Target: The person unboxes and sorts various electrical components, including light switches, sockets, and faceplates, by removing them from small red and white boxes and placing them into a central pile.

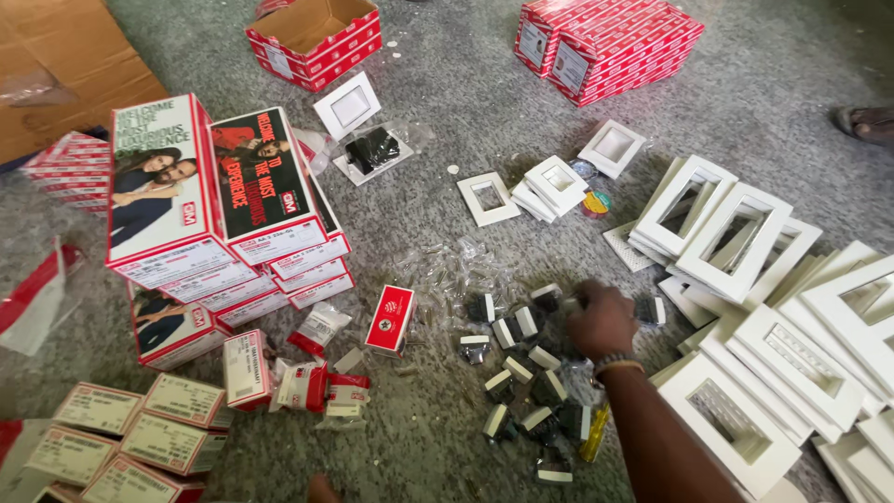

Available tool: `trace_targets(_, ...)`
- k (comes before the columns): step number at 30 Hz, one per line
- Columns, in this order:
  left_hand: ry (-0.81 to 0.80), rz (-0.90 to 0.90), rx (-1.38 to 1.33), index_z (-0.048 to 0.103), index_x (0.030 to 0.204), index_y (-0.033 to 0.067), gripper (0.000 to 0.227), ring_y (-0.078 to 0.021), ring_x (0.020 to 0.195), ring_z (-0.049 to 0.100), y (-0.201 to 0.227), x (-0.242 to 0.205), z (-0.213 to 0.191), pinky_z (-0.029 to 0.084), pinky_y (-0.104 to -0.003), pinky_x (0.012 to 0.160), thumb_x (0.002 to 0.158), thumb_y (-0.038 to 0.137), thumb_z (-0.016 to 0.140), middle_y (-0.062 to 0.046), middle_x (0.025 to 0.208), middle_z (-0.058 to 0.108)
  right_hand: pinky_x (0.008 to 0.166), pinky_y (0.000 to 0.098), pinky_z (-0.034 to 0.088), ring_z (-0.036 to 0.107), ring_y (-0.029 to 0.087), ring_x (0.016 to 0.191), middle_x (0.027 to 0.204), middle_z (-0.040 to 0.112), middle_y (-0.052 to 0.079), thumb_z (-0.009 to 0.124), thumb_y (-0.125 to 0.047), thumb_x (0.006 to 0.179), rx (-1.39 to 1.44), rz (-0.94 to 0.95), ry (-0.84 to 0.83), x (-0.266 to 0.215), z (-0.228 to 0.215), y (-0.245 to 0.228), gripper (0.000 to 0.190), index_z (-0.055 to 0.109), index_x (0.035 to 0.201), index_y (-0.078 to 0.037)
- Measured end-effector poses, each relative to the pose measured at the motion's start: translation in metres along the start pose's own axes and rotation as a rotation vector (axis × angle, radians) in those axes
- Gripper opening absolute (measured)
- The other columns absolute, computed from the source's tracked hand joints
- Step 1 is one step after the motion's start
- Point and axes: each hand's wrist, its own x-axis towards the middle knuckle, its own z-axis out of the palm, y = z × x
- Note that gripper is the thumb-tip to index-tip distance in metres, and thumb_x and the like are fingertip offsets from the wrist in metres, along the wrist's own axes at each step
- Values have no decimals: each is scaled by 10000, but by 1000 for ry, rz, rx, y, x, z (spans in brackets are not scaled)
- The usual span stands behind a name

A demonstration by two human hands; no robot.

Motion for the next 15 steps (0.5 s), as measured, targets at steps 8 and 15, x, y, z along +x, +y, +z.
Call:
trace_targets(8, 192, -32, 149, 694, 1259, 68, 572, -272, 1149, 648, 43, 23, 31, 511, -394, 1008, 730, 120, 904, -133, 1205, 693, 709, 386, 634, 736, 267, 876, 1041, 719, 136, 711, -24, 822, 989, -219, -802, -91, 84, -74, 490, 576, 1285, -111)
trace_targets(15, -300, -99, -304, 570, 1364, 155, 660, -304, 1152, 644, 158, 83, 174, 513, -438, 977, 759, 282, 800, -134, 1333, 620, 745, 330, 629, 735, 188, 874, 1044, 757, 83, 638, -67, 864, 1030, -76, -736, -126, 82, -114, 436, 613, 1298, -102)
